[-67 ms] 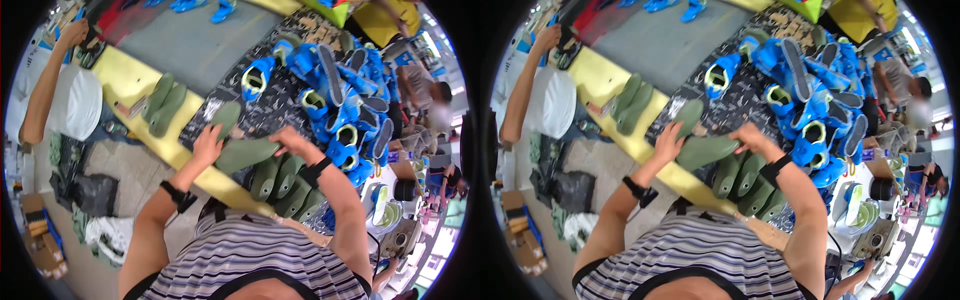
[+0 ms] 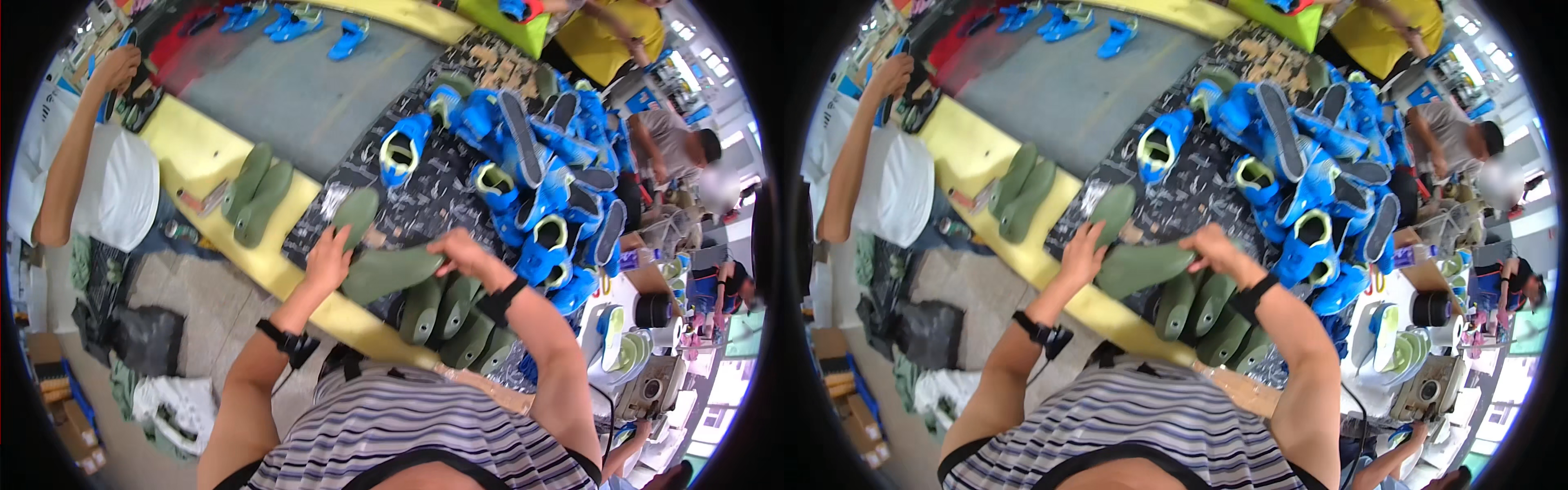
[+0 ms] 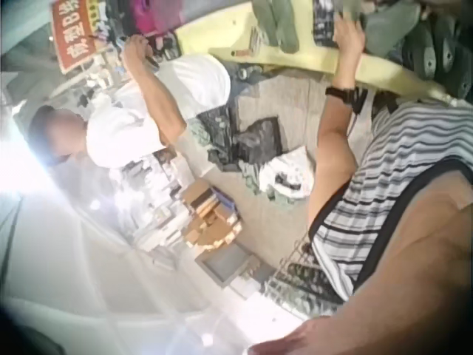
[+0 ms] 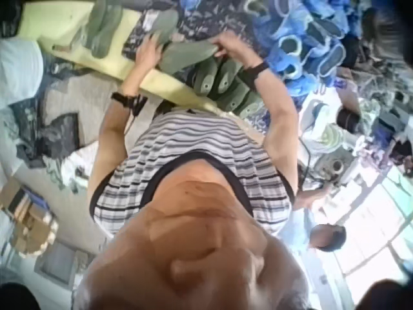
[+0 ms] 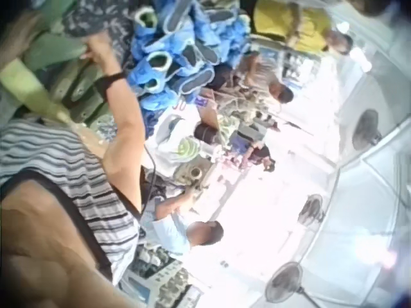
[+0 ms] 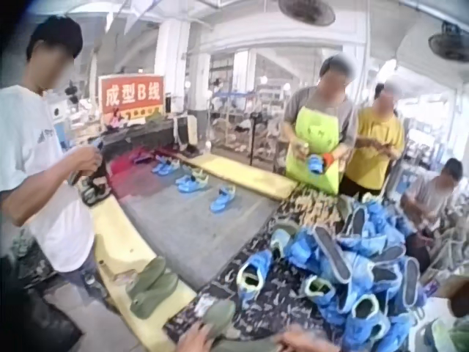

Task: The person sorts and organizes green shoe lasts from a bag and a table onto a rack.

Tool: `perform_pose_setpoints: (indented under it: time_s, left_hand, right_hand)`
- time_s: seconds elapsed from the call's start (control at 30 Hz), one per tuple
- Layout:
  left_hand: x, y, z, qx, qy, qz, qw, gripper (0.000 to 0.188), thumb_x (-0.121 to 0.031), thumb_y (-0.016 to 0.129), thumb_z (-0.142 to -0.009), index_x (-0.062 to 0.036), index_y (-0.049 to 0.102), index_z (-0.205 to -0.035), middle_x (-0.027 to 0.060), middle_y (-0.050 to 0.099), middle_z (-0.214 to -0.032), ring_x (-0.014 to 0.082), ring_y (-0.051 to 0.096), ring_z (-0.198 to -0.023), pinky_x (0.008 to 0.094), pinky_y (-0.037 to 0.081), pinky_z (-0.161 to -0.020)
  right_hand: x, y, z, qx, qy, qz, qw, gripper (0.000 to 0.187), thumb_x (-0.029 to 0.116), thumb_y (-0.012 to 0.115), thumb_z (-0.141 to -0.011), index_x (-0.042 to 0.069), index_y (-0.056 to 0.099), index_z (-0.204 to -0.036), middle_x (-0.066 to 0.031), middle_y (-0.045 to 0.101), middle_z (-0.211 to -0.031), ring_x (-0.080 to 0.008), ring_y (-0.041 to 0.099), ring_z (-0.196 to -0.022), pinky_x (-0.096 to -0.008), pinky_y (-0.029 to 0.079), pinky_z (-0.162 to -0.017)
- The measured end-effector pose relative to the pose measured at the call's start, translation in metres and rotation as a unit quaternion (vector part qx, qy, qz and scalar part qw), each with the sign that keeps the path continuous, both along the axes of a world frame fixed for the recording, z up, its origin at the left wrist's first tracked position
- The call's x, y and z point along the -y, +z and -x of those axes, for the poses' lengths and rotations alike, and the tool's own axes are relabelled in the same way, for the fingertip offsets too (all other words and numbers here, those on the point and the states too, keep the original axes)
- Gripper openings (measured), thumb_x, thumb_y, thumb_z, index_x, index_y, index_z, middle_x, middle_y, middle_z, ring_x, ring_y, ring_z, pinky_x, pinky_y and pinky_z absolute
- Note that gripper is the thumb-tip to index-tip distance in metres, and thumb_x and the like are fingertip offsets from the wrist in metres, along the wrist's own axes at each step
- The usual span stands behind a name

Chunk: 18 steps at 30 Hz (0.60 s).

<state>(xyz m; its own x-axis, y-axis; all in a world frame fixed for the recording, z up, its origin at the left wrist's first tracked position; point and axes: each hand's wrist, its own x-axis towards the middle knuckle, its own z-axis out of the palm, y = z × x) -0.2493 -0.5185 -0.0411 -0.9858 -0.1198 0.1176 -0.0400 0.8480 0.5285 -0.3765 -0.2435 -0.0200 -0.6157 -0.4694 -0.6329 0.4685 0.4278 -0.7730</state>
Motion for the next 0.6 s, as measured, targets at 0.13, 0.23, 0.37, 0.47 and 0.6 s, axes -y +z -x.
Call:
perform_pose_setpoints:
  time_s: [0.13, 0.23, 0.37, 0.47, 0.6]
  left_hand:
    - [0.018, 0.002, -0.013, -0.001, 0.007, -0.019, 1.000, 0.055, -0.007, 0.066, -0.075, -0.0067, 0.046, -0.126, 0.0245, 0.050, -0.114, 0.0427, 0.054, -0.098, 0.0466, 0.047, -0.080]
    - [0.043, 0.011, -0.017, -0.010, -0.008, 0.015, 1.000, 0.054, -0.007, 0.066, -0.074, -0.0051, 0.047, -0.124, 0.0241, 0.050, -0.113, 0.0425, 0.055, -0.096, 0.0464, 0.048, -0.080]
    - [0.061, 0.007, -0.004, 0.024, 0.026, 0.079, 0.996, 0.054, -0.006, 0.066, -0.074, -0.0044, 0.047, -0.124, 0.0235, 0.051, -0.114, 0.0408, 0.056, -0.097, 0.0457, 0.048, -0.080]
    - [0.058, 0.016, 0.001, 0.038, 0.044, 0.087, 0.995, 0.057, -0.009, 0.069, -0.073, -0.0045, 0.047, -0.125, 0.0231, 0.051, -0.117, 0.0392, 0.056, -0.098, 0.0438, 0.048, -0.081]
    - [0.060, 0.007, -0.003, 0.036, 0.044, 0.117, 0.992, 0.060, -0.012, 0.071, -0.072, -0.0052, 0.046, -0.127, 0.0222, 0.050, -0.119, 0.0394, 0.056, -0.098, 0.0433, 0.048, -0.082]
  right_hand:
    - [-0.014, 0.061, -0.031, -0.029, -0.121, 0.008, 0.992, 0.036, 0.008, 0.066, -0.078, -0.010, 0.055, -0.107, -0.0165, 0.061, -0.091, -0.0277, 0.064, -0.072, -0.0371, 0.057, -0.048]
    - [-0.042, 0.116, -0.028, -0.115, -0.256, 0.042, 0.959, 0.033, 0.006, 0.065, -0.077, -0.005, 0.053, -0.106, -0.0151, 0.062, -0.090, -0.0260, 0.064, -0.071, -0.0344, 0.054, -0.045]
    - [-0.075, 0.170, 0.020, -0.201, -0.368, 0.183, 0.889, 0.022, 0.009, 0.055, -0.084, -0.004, 0.055, -0.102, -0.0135, 0.063, -0.087, -0.0220, 0.061, -0.064, -0.0308, 0.051, -0.047]
    - [-0.105, 0.167, 0.080, -0.209, -0.449, 0.262, 0.828, 0.022, 0.012, 0.050, -0.089, -0.007, 0.055, -0.101, -0.0154, 0.061, -0.101, -0.0265, 0.062, -0.085, -0.0376, 0.054, -0.071]
    - [-0.121, 0.137, 0.174, -0.220, -0.509, 0.265, 0.789, 0.022, 0.003, 0.052, -0.088, -0.015, 0.051, -0.100, -0.0221, 0.056, -0.105, -0.0350, 0.061, -0.091, -0.0432, 0.058, -0.075]
